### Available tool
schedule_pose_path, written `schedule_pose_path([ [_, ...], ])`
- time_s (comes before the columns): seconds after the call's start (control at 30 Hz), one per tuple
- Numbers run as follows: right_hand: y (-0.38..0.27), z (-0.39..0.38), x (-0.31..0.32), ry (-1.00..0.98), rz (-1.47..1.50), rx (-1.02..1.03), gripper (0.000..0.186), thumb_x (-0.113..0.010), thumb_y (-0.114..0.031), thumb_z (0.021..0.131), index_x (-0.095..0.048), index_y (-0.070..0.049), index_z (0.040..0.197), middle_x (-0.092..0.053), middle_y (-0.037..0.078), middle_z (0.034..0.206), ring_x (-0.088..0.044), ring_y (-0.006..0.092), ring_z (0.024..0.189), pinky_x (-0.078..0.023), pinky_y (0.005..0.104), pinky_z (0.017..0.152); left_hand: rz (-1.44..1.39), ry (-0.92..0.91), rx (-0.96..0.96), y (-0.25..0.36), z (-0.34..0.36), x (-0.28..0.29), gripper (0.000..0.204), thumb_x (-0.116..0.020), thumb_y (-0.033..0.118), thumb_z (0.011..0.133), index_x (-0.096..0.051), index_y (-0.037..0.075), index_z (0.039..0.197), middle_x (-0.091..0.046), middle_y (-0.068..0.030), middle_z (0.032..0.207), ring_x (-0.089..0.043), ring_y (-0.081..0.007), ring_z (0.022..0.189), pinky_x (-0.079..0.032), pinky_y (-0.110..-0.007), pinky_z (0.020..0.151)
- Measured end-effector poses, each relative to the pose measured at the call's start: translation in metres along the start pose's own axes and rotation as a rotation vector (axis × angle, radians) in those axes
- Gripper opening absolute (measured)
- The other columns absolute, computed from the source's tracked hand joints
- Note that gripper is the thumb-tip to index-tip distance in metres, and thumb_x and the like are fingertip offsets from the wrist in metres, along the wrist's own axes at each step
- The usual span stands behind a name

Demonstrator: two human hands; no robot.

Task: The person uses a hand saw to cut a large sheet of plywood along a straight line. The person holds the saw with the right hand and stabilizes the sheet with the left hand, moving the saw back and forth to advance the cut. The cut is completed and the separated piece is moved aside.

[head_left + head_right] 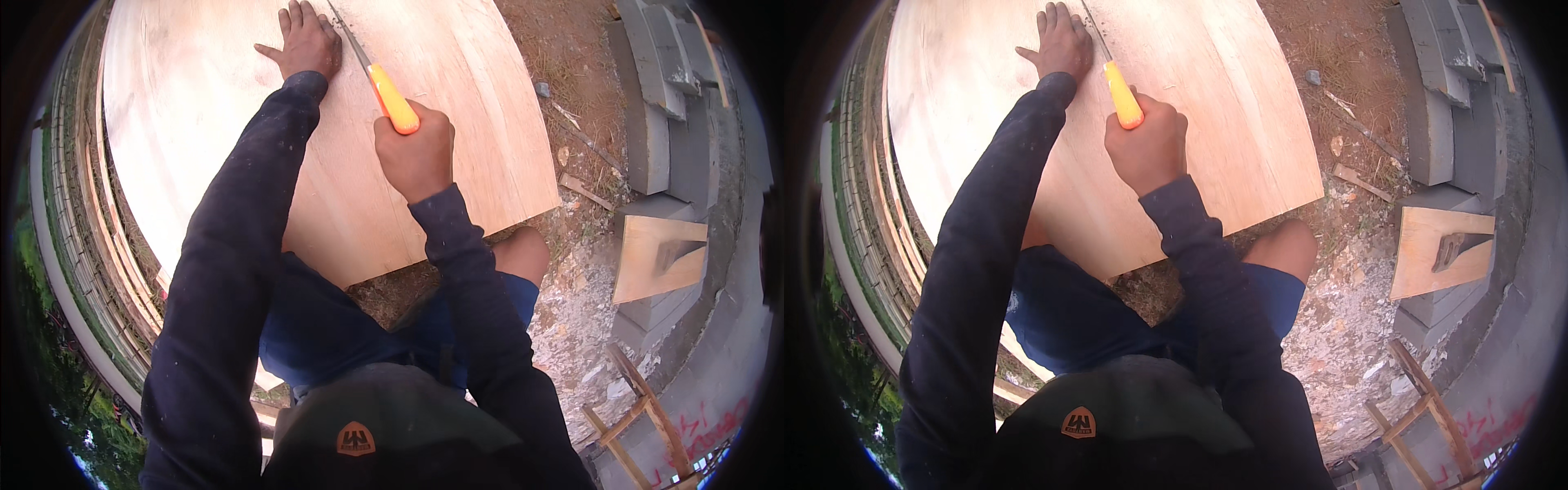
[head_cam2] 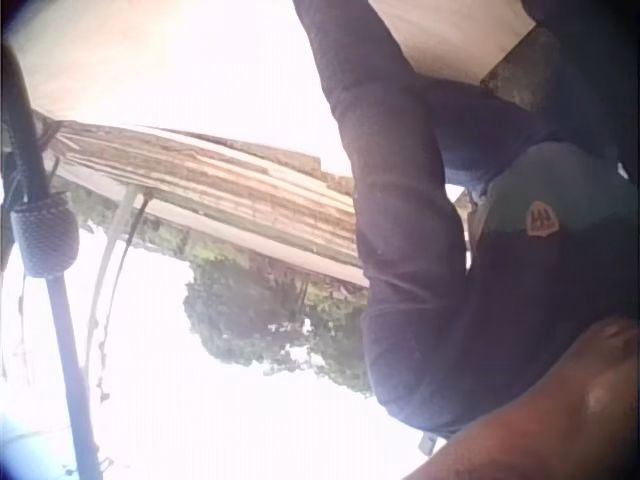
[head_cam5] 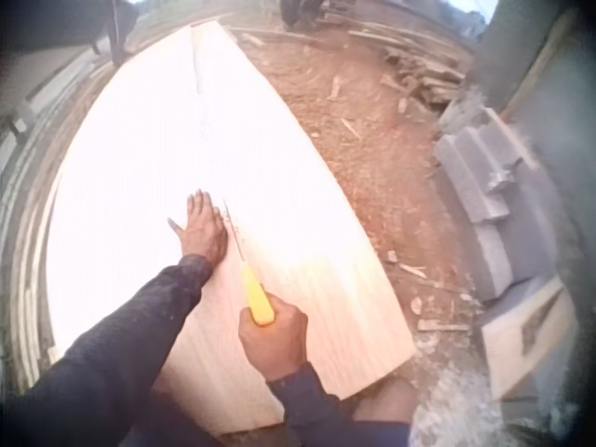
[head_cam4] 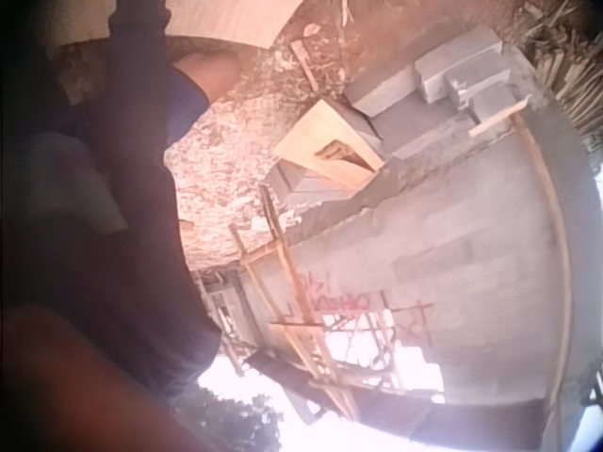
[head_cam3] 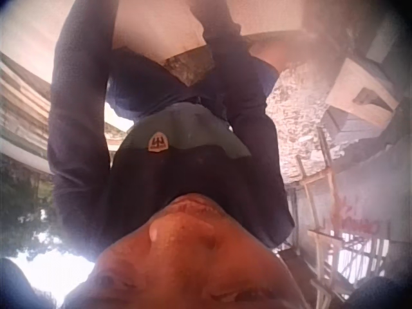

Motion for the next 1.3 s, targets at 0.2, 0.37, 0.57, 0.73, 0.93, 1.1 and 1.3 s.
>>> schedule_pose_path([
  [0.2, -0.017, -0.216, 0.137, -0.173, -0.208, -0.104, 0.049, -0.058, 0.008, 0.075, -0.064, 0.011, 0.124, -0.070, 0.027, 0.116, -0.075, 0.0284, 0.094, -0.057, 0.0309, 0.082, 0.040, -0.205, 0.131, 0.011, 0.000, 0.024, 0.058, -0.028, 0.028, 0.106, -0.023, -0.001, 0.157, -0.019, -0.0154, 0.167, -0.011, -0.0299, 0.155, 0.001, -0.071, 0.118],
  [0.37, -0.004, -0.075, 0.046, -0.112, -0.026, -0.175, 0.035, -0.062, 0.001, 0.080, -0.068, 0.008, 0.114, -0.062, 0.024, 0.069, -0.066, 0.0216, 0.058, -0.050, 0.0332, 0.059, 0.021, -0.208, 0.127, 0.003, -0.005, 0.025, 0.059, -0.028, 0.028, 0.106, -0.023, -0.001, 0.157, -0.019, -0.0155, 0.166, -0.012, -0.0299, 0.155, 0.002, -0.071, 0.117],
  [0.57, -0.007, -0.004, 0.010, -0.056, -0.097, -0.060, 0.019, -0.063, -0.007, 0.080, -0.067, 0.007, 0.092, -0.060, 0.026, 0.065, -0.063, 0.0379, 0.058, -0.049, 0.0409, 0.058, -0.013, -0.241, 0.102, 0.022, -0.004, 0.020, 0.059, -0.029, 0.029, 0.106, -0.024, -0.001, 0.156, -0.019, -0.0156, 0.166, -0.013, -0.0299, 0.155, 0.001, -0.072, 0.117],
  [0.73, -0.002, -0.203, 0.118, -0.134, -0.192, -0.057, 0.048, -0.059, 0.006, 0.076, -0.064, 0.010, 0.124, -0.072, 0.026, 0.109, -0.075, 0.0295, 0.093, -0.056, 0.0303, 0.084, 0.024, -0.202, 0.122, 0.009, 0.000, 0.024, 0.058, -0.028, 0.028, 0.106, -0.024, -0.001, 0.157, -0.019, -0.0149, 0.166, -0.013, -0.0296, 0.155, 0.000, -0.071, 0.118],
  [0.93, 0.001, -0.086, 0.051, -0.116, -0.013, -0.202, 0.035, -0.063, 0.001, 0.080, -0.068, 0.009, 0.114, -0.067, 0.024, 0.075, -0.065, 0.0223, 0.059, -0.052, 0.0329, 0.060, 0.029, -0.185, 0.132, 0.004, -0.004, 0.025, 0.058, -0.029, 0.028, 0.106, -0.024, -0.001, 0.157, -0.020, -0.0144, 0.166, -0.013, -0.0295, 0.155, -0.001, -0.071, 0.118],
  [1.1, -0.007, 0.013, -0.005, 0.018, -0.062, 0.041, 0.017, -0.061, -0.006, 0.080, -0.054, 0.006, 0.070, -0.042, 0.017, 0.053, -0.043, 0.0164, 0.048, -0.040, 0.0360, 0.051, 0.014, -0.206, 0.087, 0.022, -0.008, 0.020, 0.057, -0.029, 0.027, 0.106, -0.026, -0.001, 0.156, -0.021, -0.0156, 0.166, -0.014, -0.0306, 0.155, 0.000, -0.072, 0.117],
  [1.3, 0.008, -0.205, 0.126, -0.170, -0.174, -0.084, 0.050, -0.057, 0.009, 0.075, -0.063, 0.011, 0.124, -0.069, 0.028, 0.117, -0.076, 0.0276, 0.093, -0.057, 0.0298, 0.082, 0.002, -0.173, 0.114, 0.006, -0.004, 0.020, 0.057, -0.029, 0.027, 0.106, -0.027, -0.002, 0.155, -0.021, -0.0162, 0.166, -0.015, -0.0312, 0.154, -0.001, -0.072, 0.117],
])
Point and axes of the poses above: each hand's wrist, its own z-axis towards the middle knuckle, its own x-axis out of the back of the hand, y = z × x, the point moved 2 cm from there along z, towards the middle knuckle
